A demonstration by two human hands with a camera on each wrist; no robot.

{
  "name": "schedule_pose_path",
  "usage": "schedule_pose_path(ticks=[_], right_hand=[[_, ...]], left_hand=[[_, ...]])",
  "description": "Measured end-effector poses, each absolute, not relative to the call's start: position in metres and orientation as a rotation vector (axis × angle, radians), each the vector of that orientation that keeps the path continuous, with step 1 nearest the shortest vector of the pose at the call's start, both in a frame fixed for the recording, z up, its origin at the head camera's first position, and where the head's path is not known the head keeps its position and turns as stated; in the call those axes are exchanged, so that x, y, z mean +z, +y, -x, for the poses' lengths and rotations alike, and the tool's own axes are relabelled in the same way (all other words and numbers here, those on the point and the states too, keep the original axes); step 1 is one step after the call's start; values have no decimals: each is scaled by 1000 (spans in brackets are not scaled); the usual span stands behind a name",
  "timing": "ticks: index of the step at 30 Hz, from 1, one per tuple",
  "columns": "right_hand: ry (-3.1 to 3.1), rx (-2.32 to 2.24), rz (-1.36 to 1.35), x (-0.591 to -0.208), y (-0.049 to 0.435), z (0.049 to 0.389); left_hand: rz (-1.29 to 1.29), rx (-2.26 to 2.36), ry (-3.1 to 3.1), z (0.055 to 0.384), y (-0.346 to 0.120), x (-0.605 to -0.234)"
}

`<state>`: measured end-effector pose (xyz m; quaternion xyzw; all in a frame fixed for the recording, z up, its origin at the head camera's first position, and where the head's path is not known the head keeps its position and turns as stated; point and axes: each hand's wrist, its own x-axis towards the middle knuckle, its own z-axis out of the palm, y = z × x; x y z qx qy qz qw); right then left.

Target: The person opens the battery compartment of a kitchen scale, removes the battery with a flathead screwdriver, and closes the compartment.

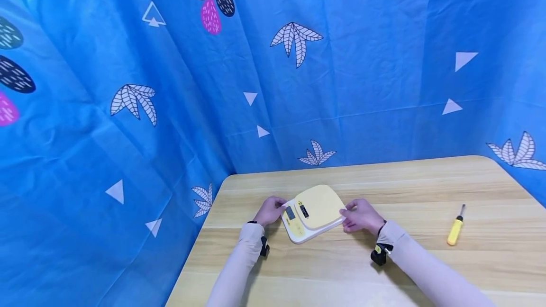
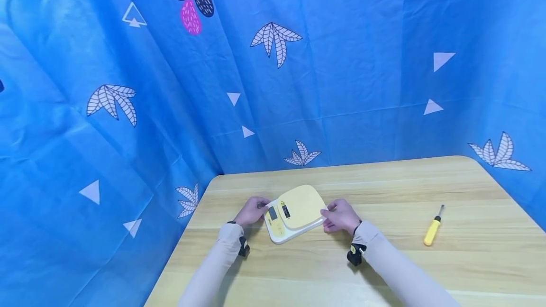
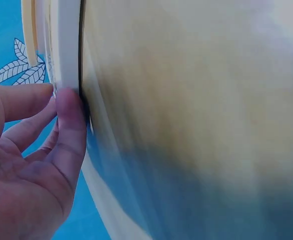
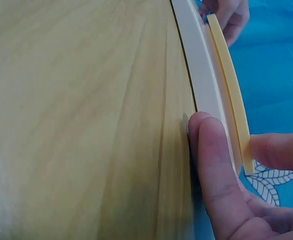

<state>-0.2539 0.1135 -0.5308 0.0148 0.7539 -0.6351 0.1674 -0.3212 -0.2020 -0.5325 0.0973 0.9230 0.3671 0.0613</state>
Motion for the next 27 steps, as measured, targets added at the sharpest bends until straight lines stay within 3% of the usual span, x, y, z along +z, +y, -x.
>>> schedule_pose_path(ticks=[9, 27], right_hand=[[2203, -1766, -9, -531, 129, 259], [2472, -1530, 89, -527, 164, 280]], left_hand=[[-181, 1390, 2503, 300, -204, -532], [-236, 1457, 2322, 241, -165, -524]])
